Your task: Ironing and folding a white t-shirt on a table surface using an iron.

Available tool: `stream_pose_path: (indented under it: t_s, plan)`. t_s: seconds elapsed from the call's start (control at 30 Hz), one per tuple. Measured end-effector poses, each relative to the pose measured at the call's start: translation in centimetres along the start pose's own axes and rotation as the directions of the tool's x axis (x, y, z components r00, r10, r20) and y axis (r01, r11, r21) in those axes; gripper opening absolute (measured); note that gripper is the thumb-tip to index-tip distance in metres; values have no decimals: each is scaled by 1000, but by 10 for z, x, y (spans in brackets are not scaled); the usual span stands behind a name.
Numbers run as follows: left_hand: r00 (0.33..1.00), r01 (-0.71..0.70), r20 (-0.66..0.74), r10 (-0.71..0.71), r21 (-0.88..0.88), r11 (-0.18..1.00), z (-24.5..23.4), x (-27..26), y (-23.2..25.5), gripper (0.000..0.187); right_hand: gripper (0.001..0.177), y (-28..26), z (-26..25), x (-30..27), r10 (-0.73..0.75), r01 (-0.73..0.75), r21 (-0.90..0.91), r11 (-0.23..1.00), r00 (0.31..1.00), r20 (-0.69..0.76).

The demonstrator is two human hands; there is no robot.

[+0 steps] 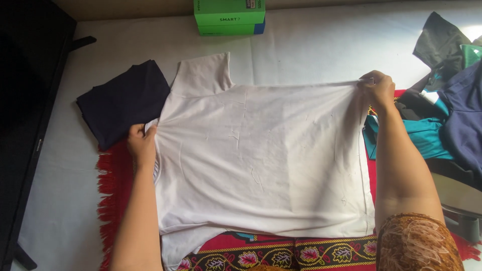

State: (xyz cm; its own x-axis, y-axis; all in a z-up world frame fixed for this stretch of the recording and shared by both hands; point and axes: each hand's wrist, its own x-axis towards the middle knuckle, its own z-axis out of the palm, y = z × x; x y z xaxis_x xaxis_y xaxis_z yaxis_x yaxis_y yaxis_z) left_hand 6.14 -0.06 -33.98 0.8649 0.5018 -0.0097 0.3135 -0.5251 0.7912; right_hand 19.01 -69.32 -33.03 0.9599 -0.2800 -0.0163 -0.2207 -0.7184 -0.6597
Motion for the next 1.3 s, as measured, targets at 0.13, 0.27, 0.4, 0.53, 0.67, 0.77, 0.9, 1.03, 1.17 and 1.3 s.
stream_pose_path:
  t_s: [0.13,0.27,0.4,0.53,0.67,0.77,0.9,1.03,1.17,1.3]
  plan:
    - [998,30,-65,-27,41,999,1,-7,-17,31,30,22,25,-3,-34,42,43,998,986,-163]
    - [982,50,-189,-31,93,994,2,-39,5,33,39,33,44,-24,-155,180,23,983,898,-411]
    - [938,-323,-2,347,355,877,17,-95,29,36,39,39,42,-68,-223,203,-95,975,850,-477]
    - [788,-615,294,540,406,676,37,-149,21,54,26,65,37,-104,27,-27,5,1000,935,-354]
    - [774,-630,394,495,551,548,50,-171,1,67,43,44,23,-124,129,-166,-177,970,970,-204]
    - [781,-620,374,500,559,551,54,-171,-3,68,49,51,31,-116,162,-180,-211,961,982,-101]
    - [784,-617,368,500,553,561,56,-170,-7,68,40,74,53,-102,141,-157,-89,984,977,-160]
    - [780,-621,365,508,554,555,56,-170,-8,68,39,58,40,-107,282,-215,344,914,946,-159]
    - [790,-610,371,489,564,557,56,-170,-5,67,44,39,22,-111,378,-357,320,878,926,-5]
    - [790,-611,379,482,561,559,56,-169,-6,66,44,37,20,-122,333,-318,112,942,929,-164]
